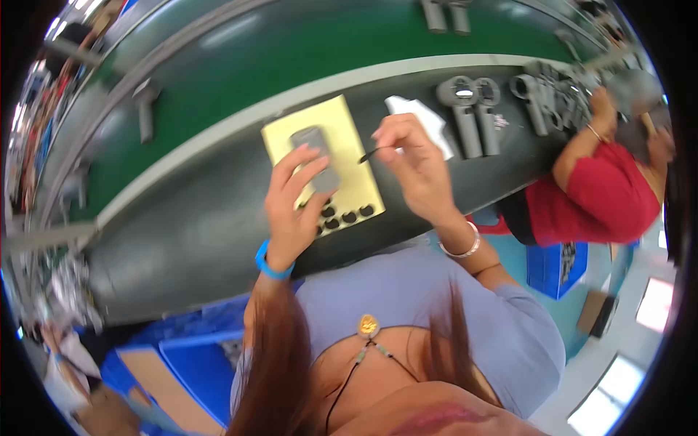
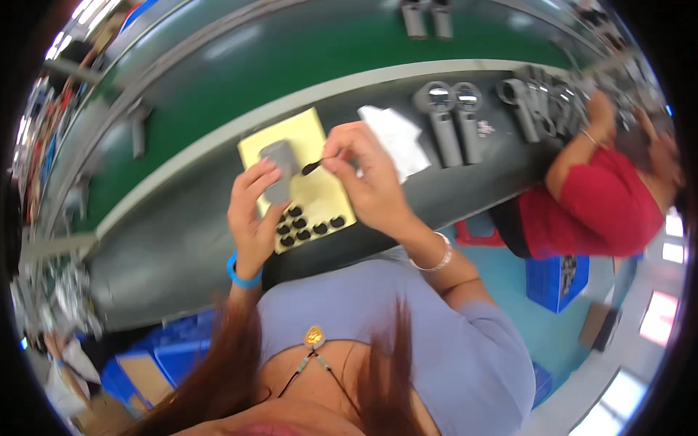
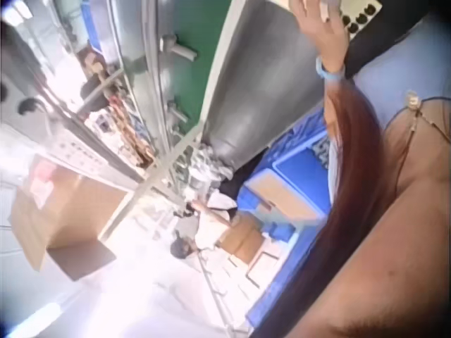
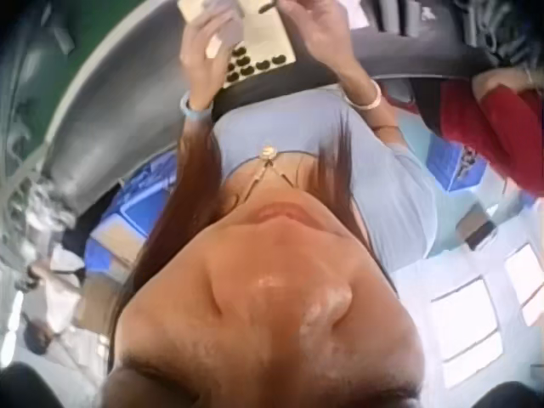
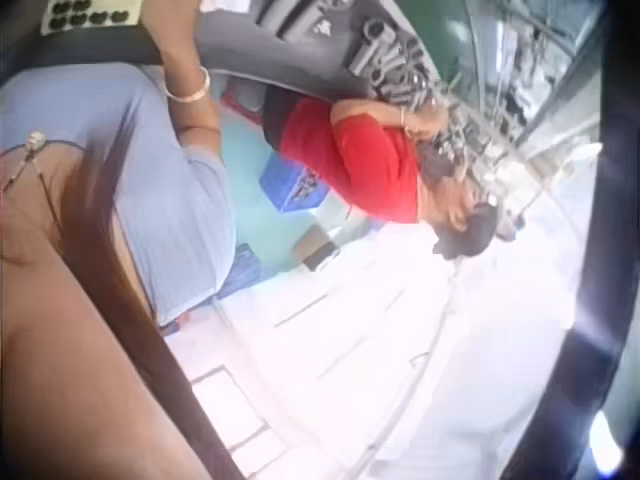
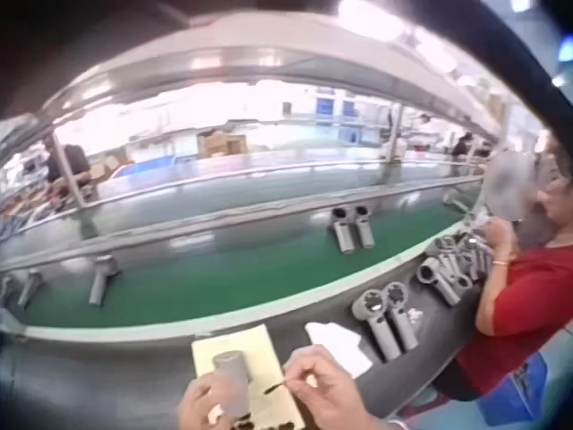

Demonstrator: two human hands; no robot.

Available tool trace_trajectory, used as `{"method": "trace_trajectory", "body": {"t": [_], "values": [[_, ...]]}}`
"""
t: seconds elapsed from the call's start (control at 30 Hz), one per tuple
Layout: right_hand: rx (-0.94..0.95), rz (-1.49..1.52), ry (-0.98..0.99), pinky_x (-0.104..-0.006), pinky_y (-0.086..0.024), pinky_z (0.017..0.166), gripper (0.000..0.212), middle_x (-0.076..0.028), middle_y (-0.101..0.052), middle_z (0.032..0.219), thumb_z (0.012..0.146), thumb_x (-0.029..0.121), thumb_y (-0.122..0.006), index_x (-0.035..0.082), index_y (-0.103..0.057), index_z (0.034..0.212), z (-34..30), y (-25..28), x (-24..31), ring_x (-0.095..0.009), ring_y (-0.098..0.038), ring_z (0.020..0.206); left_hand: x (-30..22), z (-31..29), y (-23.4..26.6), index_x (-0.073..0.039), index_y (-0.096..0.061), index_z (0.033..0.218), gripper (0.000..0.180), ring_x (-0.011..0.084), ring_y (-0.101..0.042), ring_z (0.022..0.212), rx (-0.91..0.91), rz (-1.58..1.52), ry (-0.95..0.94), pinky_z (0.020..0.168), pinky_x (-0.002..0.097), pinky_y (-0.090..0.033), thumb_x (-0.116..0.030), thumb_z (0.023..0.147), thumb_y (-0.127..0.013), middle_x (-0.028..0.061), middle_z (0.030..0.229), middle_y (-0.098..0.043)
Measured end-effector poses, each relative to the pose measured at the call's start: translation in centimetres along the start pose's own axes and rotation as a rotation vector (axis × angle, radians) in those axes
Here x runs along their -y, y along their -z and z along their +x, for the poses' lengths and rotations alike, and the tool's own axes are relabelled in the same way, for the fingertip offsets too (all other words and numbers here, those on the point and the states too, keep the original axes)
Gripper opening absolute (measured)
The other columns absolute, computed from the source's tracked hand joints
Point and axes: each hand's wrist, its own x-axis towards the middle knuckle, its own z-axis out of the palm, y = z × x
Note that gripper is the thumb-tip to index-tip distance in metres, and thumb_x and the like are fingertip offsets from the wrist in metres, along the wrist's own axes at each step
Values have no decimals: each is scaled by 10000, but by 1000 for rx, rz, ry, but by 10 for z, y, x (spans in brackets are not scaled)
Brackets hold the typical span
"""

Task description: The person takes handheld fan casings from a conveyor belt, peels adhesive pads from a sheet, and sticks the pads onto the base of the fan handles by hand.

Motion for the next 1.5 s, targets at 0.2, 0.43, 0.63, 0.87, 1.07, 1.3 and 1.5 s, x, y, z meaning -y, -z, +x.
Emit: {"method": "trace_trajectory", "body": {"t": [0.2, 0.43, 0.63, 0.87, 1.07, 1.3, 1.5], "values": [[146, -4, -105, -286, -447, 854, 140, -71, -570, 965, 906, -2, -596, 4, -526, 1027, -11, -21, 12, -157, -561, 942, -9, -11, 4, -54, -673, 1148, 490, 177, -581, 878, -20, -99, 132, 655, 260, -483, 92, 681, -689, 100, 1216, -586], [87, 135, -135, -326, -457, 900, 362, -72, -583, 889, 872, -56, -618, 29, -407, 1153, -13, -33, 17, -214, -590, 1029, -10, -12, -3, -50, -656, 1176, 459, 178, -663, 855, -31, -392, 260, 732, 279, -588, 96, 741, -668, 125, 1202, -601], [112, 130, -154, -312, -480, 878, 331, -82, -577, 905, 866, -64, -624, 33, -400, 1090, -9, -27, 22, -231, -594, 1056, -10, -12, -1, 3, -624, 1205, 421, 159, -654, 860, 63, -627, 312, 723, 279, -593, 59, 795, -695, 137, 1258, -543], [110, 56, -160, -318, -511, 880, 319, -78, -564, 913, 846, -85, -618, 20, -411, 1064, -7, -23, 23, -194, -638, 998, -9, -10, 1, -1, -612, 1231, 434, 136, -637, 825, 123, -662, 347, 703, 247, -570, 59, 807, -686, 122, 1265, -527], [112, 52, -157, -318, -502, 876, 325, -85, -572, 914, 848, -77, -623, 23, -402, 1064, -8, -20, 22, -209, -625, 1016, -7, -8, 1, 16, -603, 1232, 397, 148, -623, 926, 165, -618, 348, 800, 271, -574, 55, 838, -646, 163, 1306, -514], [122, 39, -197, -324, -487, 899, 336, -84, -575, 912, 848, -76, -627, 33, -396, 1066, -6, -18, 24, -221, -612, 1035, -8, -7, -3, -11, -638, 1205, 385, 102, -596, 784, 116, -652, 345, 665, 223, -522, 58, 828, -672, 111, 1242, -548], [116, 35, -178, -319, -515, 847, 312, -62, -565, 852, 834, -93, -614, 34, -413, 1035, -3, -16, 26, -180, -640, 956, -9, -6, -3, -9, -641, 1200, 381, 102, -597, 786, 128, -662, 365, 668, 224, -524, 55, 826, -675, 111, 1243, -547]]}}
